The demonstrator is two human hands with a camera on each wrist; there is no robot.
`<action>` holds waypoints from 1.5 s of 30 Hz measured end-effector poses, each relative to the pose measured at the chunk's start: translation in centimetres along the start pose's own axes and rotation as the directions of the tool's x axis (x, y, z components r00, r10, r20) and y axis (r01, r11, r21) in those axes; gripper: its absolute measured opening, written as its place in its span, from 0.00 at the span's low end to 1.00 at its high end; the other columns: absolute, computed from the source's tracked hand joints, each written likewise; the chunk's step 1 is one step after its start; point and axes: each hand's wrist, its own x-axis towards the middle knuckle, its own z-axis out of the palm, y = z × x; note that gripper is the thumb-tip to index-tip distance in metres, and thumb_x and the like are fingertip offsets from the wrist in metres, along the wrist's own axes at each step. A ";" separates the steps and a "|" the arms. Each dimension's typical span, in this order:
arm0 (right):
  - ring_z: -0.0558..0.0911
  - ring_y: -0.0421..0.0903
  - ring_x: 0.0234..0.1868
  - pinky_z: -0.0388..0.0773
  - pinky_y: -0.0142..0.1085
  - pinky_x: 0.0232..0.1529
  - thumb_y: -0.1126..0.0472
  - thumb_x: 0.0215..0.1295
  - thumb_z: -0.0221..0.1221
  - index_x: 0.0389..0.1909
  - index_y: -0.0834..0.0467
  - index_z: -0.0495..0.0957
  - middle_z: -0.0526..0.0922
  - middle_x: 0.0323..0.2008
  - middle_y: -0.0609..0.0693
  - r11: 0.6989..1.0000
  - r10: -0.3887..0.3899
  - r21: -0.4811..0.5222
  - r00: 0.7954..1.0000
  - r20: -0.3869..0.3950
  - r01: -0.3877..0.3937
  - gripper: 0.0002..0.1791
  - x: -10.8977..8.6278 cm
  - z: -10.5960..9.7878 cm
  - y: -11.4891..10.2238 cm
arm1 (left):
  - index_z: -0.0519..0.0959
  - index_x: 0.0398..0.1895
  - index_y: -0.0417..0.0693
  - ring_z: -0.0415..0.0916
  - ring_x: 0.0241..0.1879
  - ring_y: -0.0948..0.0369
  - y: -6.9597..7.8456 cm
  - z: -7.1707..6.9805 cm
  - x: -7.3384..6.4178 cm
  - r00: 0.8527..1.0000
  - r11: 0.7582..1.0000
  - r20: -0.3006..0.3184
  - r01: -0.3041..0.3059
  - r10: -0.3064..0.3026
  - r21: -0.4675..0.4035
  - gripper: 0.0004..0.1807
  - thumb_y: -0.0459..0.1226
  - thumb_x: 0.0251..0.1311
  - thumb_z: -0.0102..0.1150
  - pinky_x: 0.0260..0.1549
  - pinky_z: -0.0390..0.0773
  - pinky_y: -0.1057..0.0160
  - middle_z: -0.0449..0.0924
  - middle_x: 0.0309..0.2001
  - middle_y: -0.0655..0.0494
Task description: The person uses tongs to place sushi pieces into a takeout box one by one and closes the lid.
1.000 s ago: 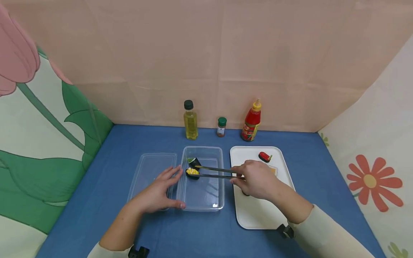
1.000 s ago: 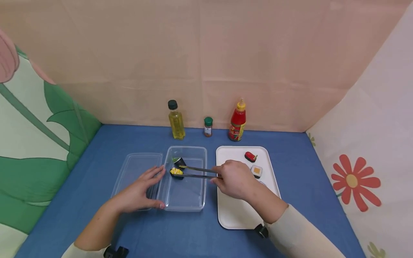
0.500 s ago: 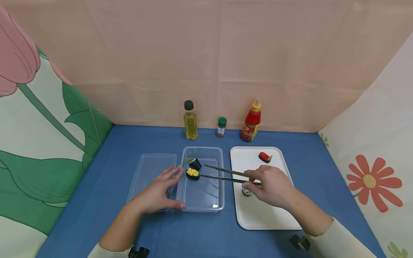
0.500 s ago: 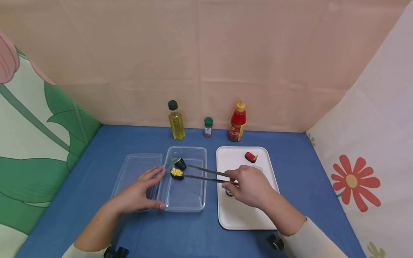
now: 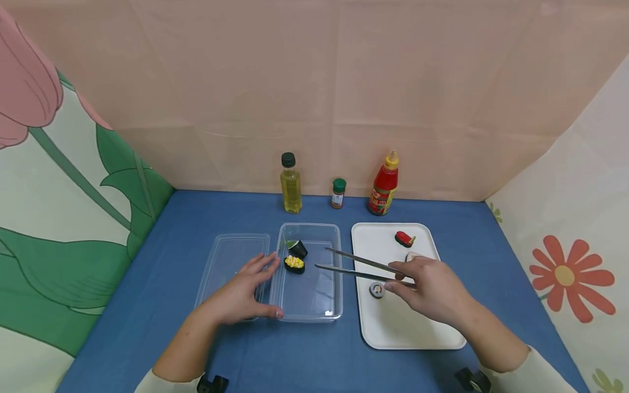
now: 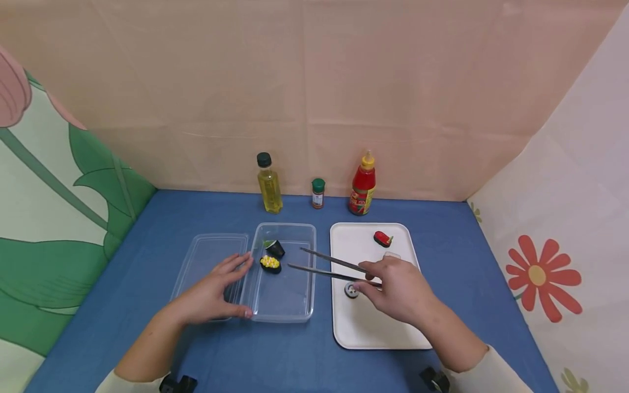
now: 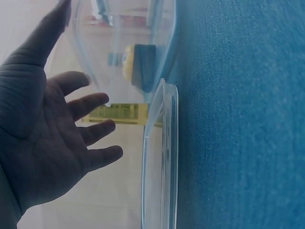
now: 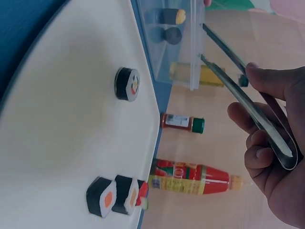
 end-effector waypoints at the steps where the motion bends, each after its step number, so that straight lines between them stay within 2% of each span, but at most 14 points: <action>1: 0.71 0.33 0.25 0.70 0.30 0.25 0.50 0.57 0.77 0.49 0.54 0.90 0.84 0.30 0.34 1.000 0.002 0.002 1.000 -0.006 -0.002 0.21 -0.2 -0.1 0.1 | 0.57 0.83 0.51 0.37 0.82 0.43 0.0 0.0 0.0 1.000 1.000 0.000 0.001 -0.001 0.000 0.62 0.60 0.47 0.80 0.67 0.57 0.26 0.46 0.84 0.58; 15: 0.69 0.31 0.25 0.70 0.28 0.22 0.54 0.53 0.80 0.52 0.53 0.90 0.83 0.31 0.34 0.999 -0.022 0.040 0.994 -0.104 0.027 0.24 -3.4 -1.1 2.7 | 0.58 0.83 0.52 0.37 0.82 0.44 -0.1 0.1 0.0 1.000 1.000 -0.006 0.008 -0.008 0.009 0.63 0.61 0.46 0.80 0.67 0.57 0.26 0.46 0.84 0.58; 23: 0.65 0.30 0.24 0.64 0.26 0.22 0.54 0.48 0.82 0.48 0.51 0.91 0.73 0.25 0.30 0.999 -0.041 -0.014 0.986 -0.163 0.039 0.24 -5.1 -2.1 3.8 | 0.57 0.83 0.53 0.36 0.82 0.44 -0.2 0.1 0.0 1.000 1.000 -0.002 0.012 -0.012 0.007 0.63 0.61 0.46 0.80 0.67 0.57 0.26 0.46 0.84 0.59; 33: 0.67 0.29 0.24 0.68 0.27 0.21 0.54 0.48 0.82 0.46 0.51 0.91 0.75 0.27 0.30 0.999 0.039 -0.020 0.996 -0.078 -0.040 0.22 -7.3 -2.5 5.5 | 0.58 0.83 0.52 0.36 0.82 0.44 0.0 -0.1 0.0 1.000 1.000 0.002 0.011 -0.011 0.004 0.63 0.60 0.46 0.80 0.67 0.57 0.27 0.46 0.84 0.59; 38: 0.66 0.29 0.24 0.67 0.28 0.21 0.54 0.48 0.82 0.46 0.51 0.91 0.74 0.27 0.29 0.998 0.066 -0.013 0.996 -0.060 -0.067 0.22 -8.3 -2.5 6.1 | 0.58 0.83 0.52 0.36 0.82 0.44 0.0 -0.1 0.0 1.000 1.000 0.004 0.008 -0.008 0.002 0.63 0.60 0.46 0.80 0.67 0.57 0.27 0.46 0.84 0.59; 45: 0.67 0.30 0.24 0.68 0.28 0.21 0.53 0.50 0.81 0.48 0.50 0.90 0.75 0.27 0.28 0.990 0.139 -0.032 0.990 0.016 -0.139 0.22 -9.2 -2.4 6.7 | 0.57 0.83 0.52 0.36 0.82 0.44 0.0 -0.1 0.0 1.000 1.000 0.005 0.009 -0.009 0.006 0.63 0.60 0.46 0.80 0.68 0.58 0.27 0.46 0.84 0.60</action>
